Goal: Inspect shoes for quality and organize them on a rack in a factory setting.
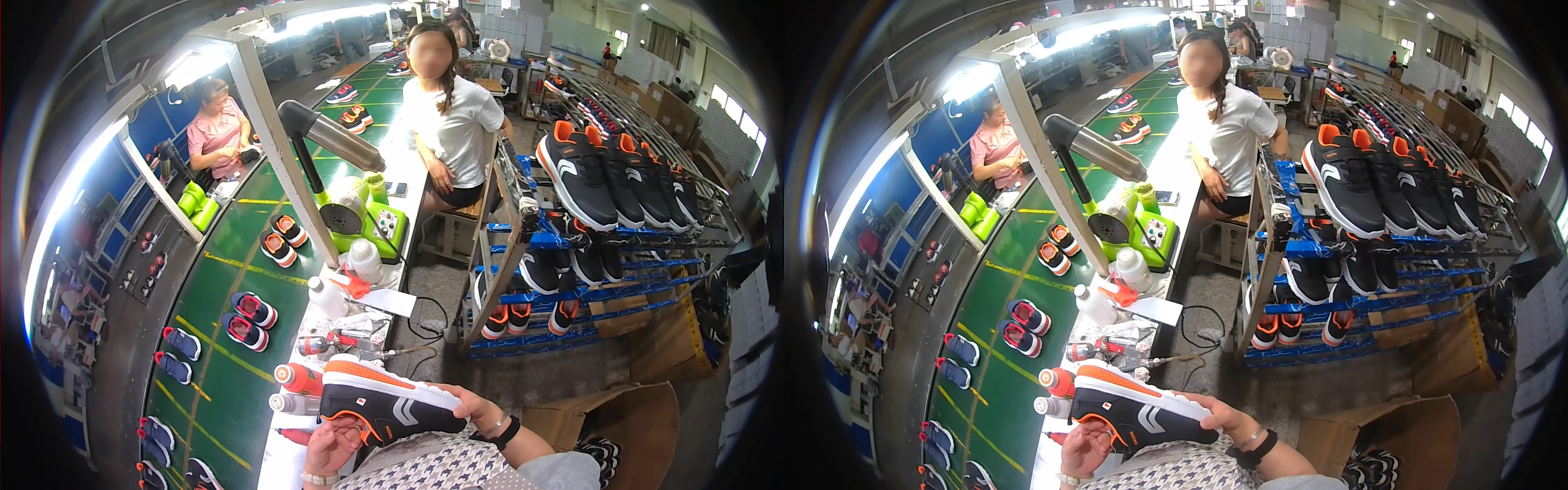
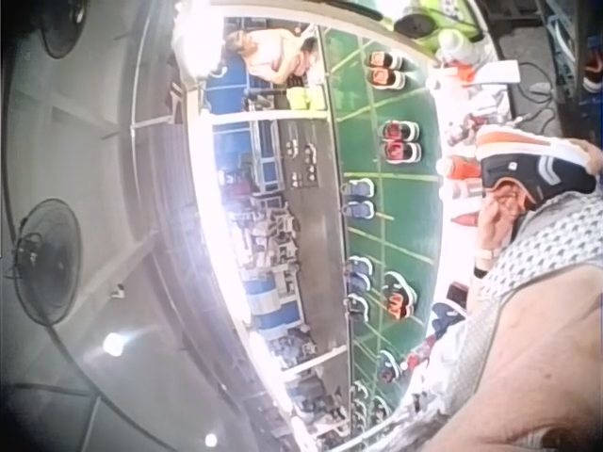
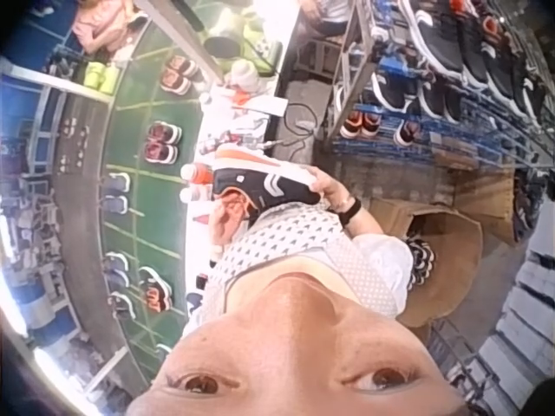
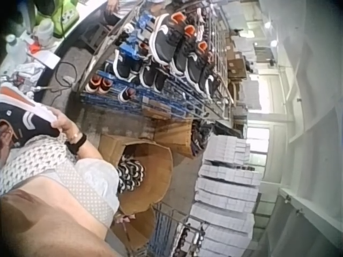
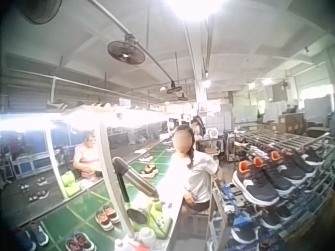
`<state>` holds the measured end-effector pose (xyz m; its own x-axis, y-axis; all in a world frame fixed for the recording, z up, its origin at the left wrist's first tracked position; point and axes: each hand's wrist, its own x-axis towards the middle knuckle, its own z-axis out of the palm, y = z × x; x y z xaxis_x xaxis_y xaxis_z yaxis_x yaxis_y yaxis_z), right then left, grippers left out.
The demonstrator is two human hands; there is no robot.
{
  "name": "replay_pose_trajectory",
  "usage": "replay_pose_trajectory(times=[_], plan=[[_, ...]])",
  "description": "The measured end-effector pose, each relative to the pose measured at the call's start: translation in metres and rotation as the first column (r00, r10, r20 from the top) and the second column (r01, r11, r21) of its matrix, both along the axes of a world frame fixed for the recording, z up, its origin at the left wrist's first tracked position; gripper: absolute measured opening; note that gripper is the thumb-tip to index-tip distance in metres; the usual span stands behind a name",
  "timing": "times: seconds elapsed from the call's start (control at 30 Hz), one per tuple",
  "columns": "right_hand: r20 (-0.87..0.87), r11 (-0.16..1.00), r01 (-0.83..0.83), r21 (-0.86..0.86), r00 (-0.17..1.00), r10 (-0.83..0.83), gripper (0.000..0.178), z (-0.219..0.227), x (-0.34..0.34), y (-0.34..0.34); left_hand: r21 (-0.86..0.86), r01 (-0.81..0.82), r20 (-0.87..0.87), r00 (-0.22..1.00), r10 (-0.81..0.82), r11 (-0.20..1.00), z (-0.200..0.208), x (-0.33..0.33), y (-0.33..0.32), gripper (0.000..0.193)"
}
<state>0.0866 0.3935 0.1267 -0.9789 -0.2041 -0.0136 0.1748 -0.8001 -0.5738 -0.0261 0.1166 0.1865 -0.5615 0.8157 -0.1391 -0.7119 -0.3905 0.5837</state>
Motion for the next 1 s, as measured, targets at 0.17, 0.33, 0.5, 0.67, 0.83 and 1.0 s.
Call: replay_pose_trajectory(times=[0.17,0.33,0.5,0.67,0.83,1.0], plan=[[-0.028,0.999,-0.021,0.033,0.999,0.022,0.094,0.002,-0.003,0.004,0.019,-0.051,0.056,0.997,0.05,0.999,0.006,0.003,0.006,0.048],[-0.049,0.998,-0.022,0.055,0.998,0.025,0.094,0.016,-0.004,0.009,0.008,-0.051,0.015,0.999,0.051,0.999,0.001,0.003,0.007,0.05],[-0.084,0.984,-0.02,0.179,0.996,0.036,0.094,0.021,-0.006,0.012,0.033,-0.022,0.119,0.993,0.018,0.999,-0.011,0.0,-0.005,0.036],[-0.066,0.987,-0.012,0.158,0.998,0.023,0.095,0.041,-0.006,0.015,-0.044,-0.023,0.128,0.991,0.029,0.999,0.012,-0.001,0.012,0.034],[-0.02,0.998,0.007,0.06,1.0,-0.006,0.094,0.008,0.004,0.021,-0.147,-0.026,0.136,0.99,0.046,0.989,0.002,-0.005,0.02,0.032],[0.058,1.0,0.016,-0.021,0.998,-0.014,0.094,0.0,0.007,0.028,-0.183,-0.01,0.125,0.992,0.034,0.983,0.002,-0.008,0.026,0.03]])
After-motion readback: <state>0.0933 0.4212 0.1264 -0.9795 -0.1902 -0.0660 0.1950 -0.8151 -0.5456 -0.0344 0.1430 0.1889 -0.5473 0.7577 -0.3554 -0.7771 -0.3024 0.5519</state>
